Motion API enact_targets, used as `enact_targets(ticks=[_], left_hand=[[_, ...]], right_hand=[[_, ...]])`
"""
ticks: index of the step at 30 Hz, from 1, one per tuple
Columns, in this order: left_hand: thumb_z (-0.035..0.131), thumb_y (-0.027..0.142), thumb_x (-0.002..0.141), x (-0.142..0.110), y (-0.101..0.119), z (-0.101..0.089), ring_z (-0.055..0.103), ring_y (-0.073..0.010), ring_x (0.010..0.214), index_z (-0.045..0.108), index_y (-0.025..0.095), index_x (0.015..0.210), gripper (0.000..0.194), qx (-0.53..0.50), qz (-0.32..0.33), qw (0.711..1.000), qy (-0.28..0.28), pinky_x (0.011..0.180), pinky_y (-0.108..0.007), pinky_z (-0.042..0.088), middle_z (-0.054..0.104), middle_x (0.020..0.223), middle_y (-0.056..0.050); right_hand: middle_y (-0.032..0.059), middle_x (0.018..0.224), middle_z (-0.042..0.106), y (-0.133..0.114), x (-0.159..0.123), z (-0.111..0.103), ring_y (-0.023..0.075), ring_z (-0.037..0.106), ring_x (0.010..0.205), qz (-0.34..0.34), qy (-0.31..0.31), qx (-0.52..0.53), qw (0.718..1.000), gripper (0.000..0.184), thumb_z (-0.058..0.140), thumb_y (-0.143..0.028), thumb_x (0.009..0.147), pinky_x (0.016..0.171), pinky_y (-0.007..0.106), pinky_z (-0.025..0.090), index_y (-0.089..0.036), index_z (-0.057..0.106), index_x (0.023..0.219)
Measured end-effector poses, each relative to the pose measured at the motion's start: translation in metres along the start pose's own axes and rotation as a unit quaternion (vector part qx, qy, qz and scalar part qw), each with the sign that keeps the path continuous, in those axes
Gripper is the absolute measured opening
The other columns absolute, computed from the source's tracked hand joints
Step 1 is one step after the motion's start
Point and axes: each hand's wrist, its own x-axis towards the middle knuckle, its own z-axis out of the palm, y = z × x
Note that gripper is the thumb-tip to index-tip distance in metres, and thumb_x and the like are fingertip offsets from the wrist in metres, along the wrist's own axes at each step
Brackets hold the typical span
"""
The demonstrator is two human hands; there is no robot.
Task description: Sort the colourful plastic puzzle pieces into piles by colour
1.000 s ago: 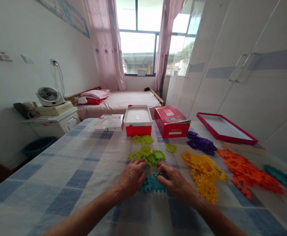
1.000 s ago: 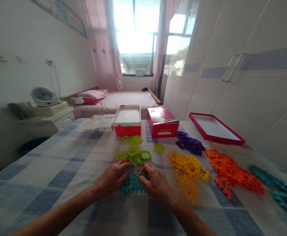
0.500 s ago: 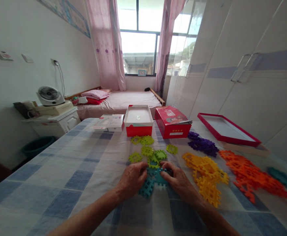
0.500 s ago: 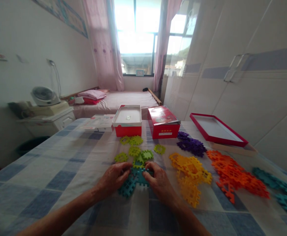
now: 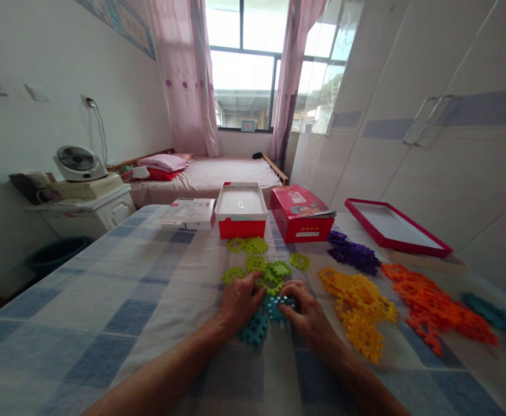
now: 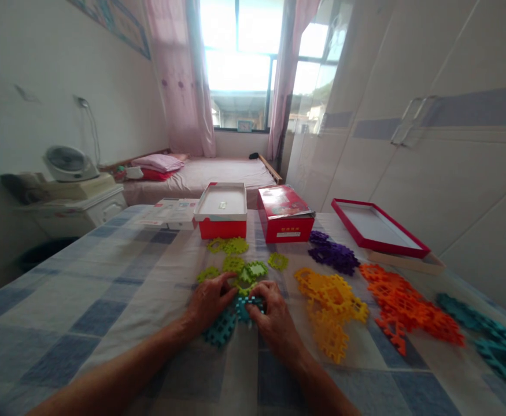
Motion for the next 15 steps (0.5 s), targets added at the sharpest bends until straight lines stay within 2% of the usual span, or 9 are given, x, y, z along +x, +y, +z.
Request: enact_targets(ticks=[2, 4, 8, 11, 15], left_hand=[[0.049, 0.031, 0.081, 0.0, 0.0, 0.0, 0.062, -0.0155, 0.065, 0.06, 0.019, 0.113, 0.036, -0.017, 0.007, 1.0, -0.001, 0.065, -0.026, 0.043, 0.068, 0.067, 0.0], [0.047, 0.031, 0.082, -0.001, 0.0, -0.001, 0.062, -0.0152, 0.064, 0.059, 0.017, 0.115, 0.037, -0.065, 0.017, 0.998, -0.017, 0.065, -0.026, 0.044, 0.068, 0.064, 0.001], [0.046, 0.026, 0.082, -0.005, -0.003, -0.002, 0.064, -0.0142, 0.067, 0.058, 0.014, 0.114, 0.036, -0.172, 0.029, 0.984, -0.035, 0.069, -0.025, 0.047, 0.071, 0.071, -0.001], [0.048, 0.025, 0.081, -0.007, -0.005, -0.003, 0.064, -0.0145, 0.073, 0.061, 0.013, 0.108, 0.032, -0.211, 0.029, 0.977, -0.019, 0.071, -0.025, 0.047, 0.071, 0.081, -0.003], [0.047, 0.025, 0.08, -0.004, -0.008, -0.003, 0.061, -0.0136, 0.07, 0.061, 0.013, 0.106, 0.032, -0.268, 0.015, 0.963, 0.01, 0.07, -0.025, 0.048, 0.07, 0.083, -0.004]], right_hand=[[0.0044, 0.108, 0.051, -0.001, 0.0, 0.003, 0.0187, 0.05, 0.103, -0.003, 0.011, -0.001, 1.0, 0.008, 0.055, -0.024, 0.076, 0.087, 0.03, 0.041, -0.021, 0.058, 0.083], [0.005, 0.112, 0.05, -0.002, 0.0, 0.005, 0.0194, 0.049, 0.105, 0.003, 0.011, -0.011, 1.0, 0.01, 0.055, -0.023, 0.075, 0.086, 0.03, 0.041, -0.021, 0.059, 0.084], [0.0047, 0.1, 0.052, -0.008, -0.002, 0.0, 0.0185, 0.052, 0.093, 0.014, 0.003, -0.059, 0.998, 0.012, 0.053, -0.018, 0.073, 0.08, 0.029, 0.042, -0.02, 0.059, 0.082], [0.0035, 0.091, 0.053, -0.012, -0.006, -0.007, 0.0177, 0.053, 0.088, 0.027, 0.012, -0.094, 0.995, 0.012, 0.051, -0.017, 0.073, 0.082, 0.03, 0.041, -0.019, 0.058, 0.082], [0.0035, 0.091, 0.053, -0.01, -0.01, -0.013, 0.0186, 0.052, 0.091, 0.032, -0.007, -0.148, 0.988, 0.015, 0.052, -0.02, 0.073, 0.085, 0.032, 0.038, -0.019, 0.058, 0.086]])
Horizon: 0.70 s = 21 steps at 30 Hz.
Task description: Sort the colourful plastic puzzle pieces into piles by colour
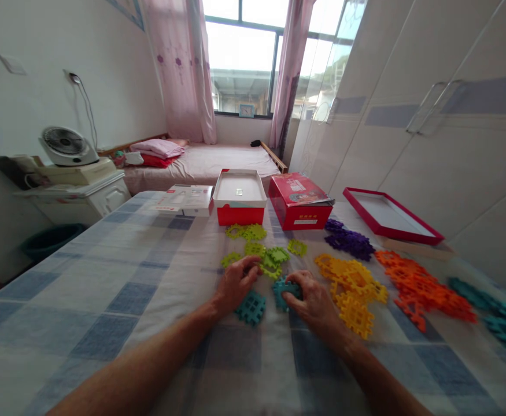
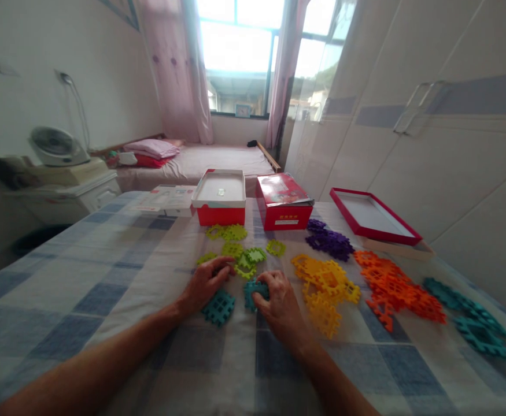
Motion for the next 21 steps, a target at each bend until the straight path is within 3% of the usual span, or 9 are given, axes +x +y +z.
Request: enact_targets(ticks=[5, 8, 12, 15, 18, 21], left_hand=[[0.05, 0.026, 0.076, 0.006, -0.005, -0.002, 0.059, -0.0141, 0.069, 0.062, 0.013, 0.1, 0.03, -0.073, -0.042, 0.996, 0.026, 0.061, -0.024, 0.048, 0.068, 0.084, -0.005], [0.049, 0.03, 0.076, 0.006, -0.004, -0.002, 0.06, -0.0146, 0.069, 0.06, 0.012, 0.102, 0.033, -0.09, -0.054, 0.994, 0.024, 0.056, -0.024, 0.047, 0.068, 0.086, -0.006], [0.051, 0.036, 0.075, 0.006, 0.002, -0.004, 0.06, -0.0145, 0.068, 0.06, 0.012, 0.101, 0.036, -0.118, -0.065, 0.99, 0.041, 0.055, -0.024, 0.048, 0.068, 0.087, -0.007], [0.053, 0.041, 0.074, 0.006, 0.005, -0.006, 0.059, -0.0146, 0.065, 0.062, 0.012, 0.097, 0.038, -0.137, -0.067, 0.987, 0.056, 0.055, -0.025, 0.048, 0.067, 0.083, -0.006], [0.053, 0.043, 0.074, 0.006, 0.003, -0.006, 0.059, -0.0152, 0.066, 0.062, 0.013, 0.096, 0.039, -0.142, -0.068, 0.986, 0.048, 0.057, -0.026, 0.049, 0.067, 0.082, -0.005], [0.053, 0.044, 0.075, 0.006, 0.001, -0.005, 0.059, -0.0156, 0.068, 0.062, 0.013, 0.098, 0.04, -0.143, -0.073, 0.986, 0.038, 0.059, -0.026, 0.049, 0.068, 0.084, -0.006]], right_hand=[[0.0021, 0.086, 0.05, 0.004, 0.001, -0.008, 0.0161, 0.052, 0.081, 0.013, -0.003, -0.006, 1.0, 0.011, 0.052, -0.019, 0.07, 0.074, 0.029, 0.04, -0.019, 0.053, 0.081], [-0.0007, 0.077, 0.051, -0.005, 0.004, -0.022, 0.0139, 0.051, 0.07, 0.047, -0.011, 0.104, 0.993, 0.012, 0.052, -0.02, 0.07, 0.064, 0.026, 0.041, -0.02, 0.048, 0.08], [-0.0008, 0.083, 0.057, -0.034, 0.005, -0.026, 0.0128, 0.054, 0.071, 0.047, -0.115, 0.263, 0.957, 0.027, 0.054, -0.019, 0.07, 0.061, 0.024, 0.042, -0.02, 0.049, 0.097], [0.0027, 0.094, 0.06, -0.05, 0.003, -0.005, 0.0149, 0.056, 0.083, 0.02, -0.161, 0.218, 0.962, 0.039, 0.053, -0.013, 0.068, 0.073, 0.026, 0.043, -0.018, 0.054, 0.106], [0.0051, 0.099, 0.058, -0.053, 0.001, 0.02, 0.018, 0.052, 0.096, -0.026, -0.123, 0.103, 0.987, 0.033, 0.056, -0.012, 0.067, 0.087, 0.031, 0.038, -0.018, 0.06, 0.099], [0.0051, 0.097, 0.053, -0.051, 0.0, 0.034, 0.0197, 0.049, 0.095, -0.031, -0.101, 0.028, 0.994, 0.028, 0.062, -0.019, 0.065, 0.086, 0.033, 0.038, -0.018, 0.06, 0.094]])
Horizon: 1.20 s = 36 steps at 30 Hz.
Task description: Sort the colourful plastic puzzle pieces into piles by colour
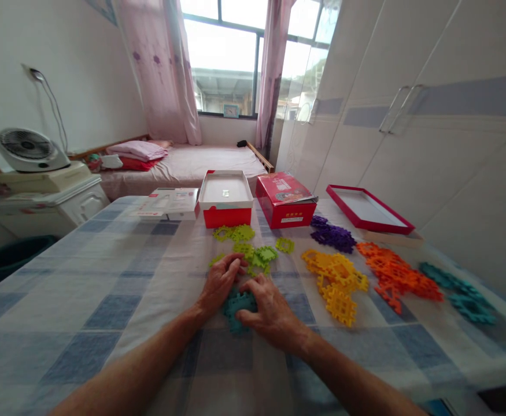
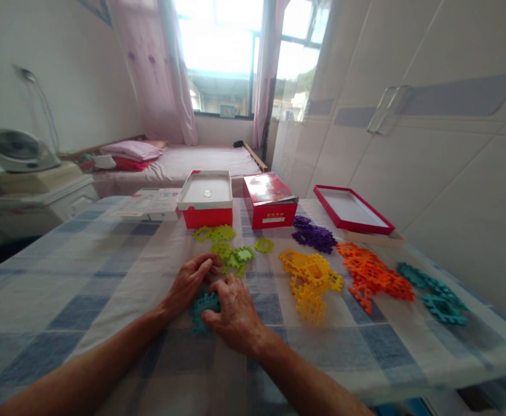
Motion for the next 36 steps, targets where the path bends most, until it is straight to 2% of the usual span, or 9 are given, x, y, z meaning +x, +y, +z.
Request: enact_targets(ticks=[6, 12, 15, 17, 21, 24, 27, 30, 36], left_hand=[[0.054, 0.047, 0.073, 0.0, 0.002, -0.001, 0.059, -0.0158, 0.068, 0.062, 0.013, 0.096, 0.042, 0.01, 0.003, 1.0, -0.002, 0.061, -0.027, 0.05, 0.067, 0.085, -0.006], [0.05, 0.049, 0.077, 0.0, 0.0, -0.004, 0.06, -0.0173, 0.071, 0.061, 0.013, 0.097, 0.043, 0.01, 0.003, 1.0, 0.001, 0.063, -0.029, 0.051, 0.067, 0.087, -0.007], [0.048, 0.051, 0.078, -0.001, -0.001, -0.005, 0.061, -0.0178, 0.07, 0.06, 0.013, 0.098, 0.045, 0.012, 0.0, 1.0, -0.01, 0.063, -0.03, 0.051, 0.067, 0.088, -0.008], [0.049, 0.053, 0.077, -0.001, -0.002, -0.007, 0.062, -0.0185, 0.071, 0.061, 0.013, 0.099, 0.047, 0.025, -0.003, 1.0, -0.009, 0.062, -0.03, 0.051, 0.068, 0.09, -0.007], [0.054, 0.056, 0.072, 0.001, -0.004, -0.01, 0.062, -0.0202, 0.075, 0.065, 0.016, 0.096, 0.047, 0.063, -0.006, 0.998, 0.006, 0.061, -0.029, 0.052, 0.07, 0.09, -0.005], [0.055, 0.057, 0.069, 0.002, -0.004, -0.01, 0.062, -0.0206, 0.075, 0.066, 0.018, 0.092, 0.047, 0.074, -0.009, 0.997, 0.005, 0.06, -0.029, 0.053, 0.071, 0.087, -0.003], [0.056, 0.058, 0.067, 0.003, -0.003, -0.009, 0.062, -0.0204, 0.072, 0.068, 0.019, 0.088, 0.046, 0.085, -0.006, 0.996, 0.002, 0.059, -0.028, 0.052, 0.071, 0.084, -0.003], [0.057, 0.058, 0.066, 0.002, -0.002, -0.006, 0.062, -0.0201, 0.067, 0.068, 0.018, 0.085, 0.046, 0.084, -0.003, 0.996, 0.004, 0.058, -0.029, 0.052, 0.071, 0.078, -0.003], [0.051, 0.053, 0.075, -0.01, 0.005, 0.0, 0.061, -0.0191, 0.066, 0.065, 0.015, 0.092, 0.044, 0.078, 0.03, 0.997, -0.003, 0.058, -0.029, 0.051, 0.069, 0.078, -0.005]], right_hand=[[0.0042, 0.095, 0.049, -0.005, -0.004, 0.006, 0.0213, 0.046, 0.093, -0.01, -0.003, -0.05, 0.999, 0.029, 0.061, -0.021, 0.065, 0.085, 0.037, 0.038, -0.02, 0.05, 0.091], [0.004, 0.102, 0.045, -0.008, -0.011, 0.018, 0.017, 0.047, 0.094, -0.059, 0.05, 0.055, 0.996, 0.039, 0.052, -0.007, 0.063, 0.086, 0.032, 0.041, -0.022, 0.047, 0.098], [0.003, 0.101, 0.049, -0.009, -0.022, 0.005, 0.0166, 0.047, 0.099, -0.082, 0.101, 0.106, 0.986, 0.044, 0.051, -0.003, 0.063, 0.091, 0.033, 0.04, -0.023, 0.047, 0.102], [0.0028, 0.1, 0.051, -0.001, -0.032, -0.019, 0.0168, 0.049, 0.098, -0.056, 0.154, 0.12, 0.979, 0.044, 0.052, -0.005, 0.066, 0.09, 0.033, 0.041, -0.023, 0.047, 0.106], [0.0053, 0.11, 0.052, 0.061, -0.062, -0.102, 0.0186, 0.052, 0.097, 0.048, 0.346, 0.06, 0.935, 0.048, 0.054, -0.021, 0.072, 0.089, 0.037, 0.043, -0.023, 0.043, 0.119], [0.0111, 0.116, 0.051, 0.142, -0.098, -0.174, 0.0241, 0.049, 0.105, 0.122, 0.511, -0.078, 0.847, 0.054, 0.054, -0.03, 0.068, 0.094, 0.043, 0.039, -0.017, 0.043, 0.119], [0.0154, 0.109, 0.055, 0.216, -0.134, -0.225, 0.028, 0.052, 0.101, 0.234, 0.531, -0.179, 0.794, 0.056, 0.053, -0.032, 0.06, 0.093, 0.045, 0.039, -0.012, 0.048, 0.113], [0.0173, 0.104, 0.059, 0.256, -0.156, -0.247, 0.03, 0.055, 0.096, 0.292, 0.502, -0.202, 0.789, 0.056, 0.051, -0.034, 0.059, 0.09, 0.045, 0.042, -0.011, 0.051, 0.11], [0.0251, 0.104, 0.059, 0.284, -0.175, -0.246, 0.0364, 0.054, 0.106, 0.344, 0.457, -0.23, 0.787, 0.055, 0.044, -0.044, 0.068, 0.086, 0.049, 0.041, -0.014, 0.057, 0.112]])
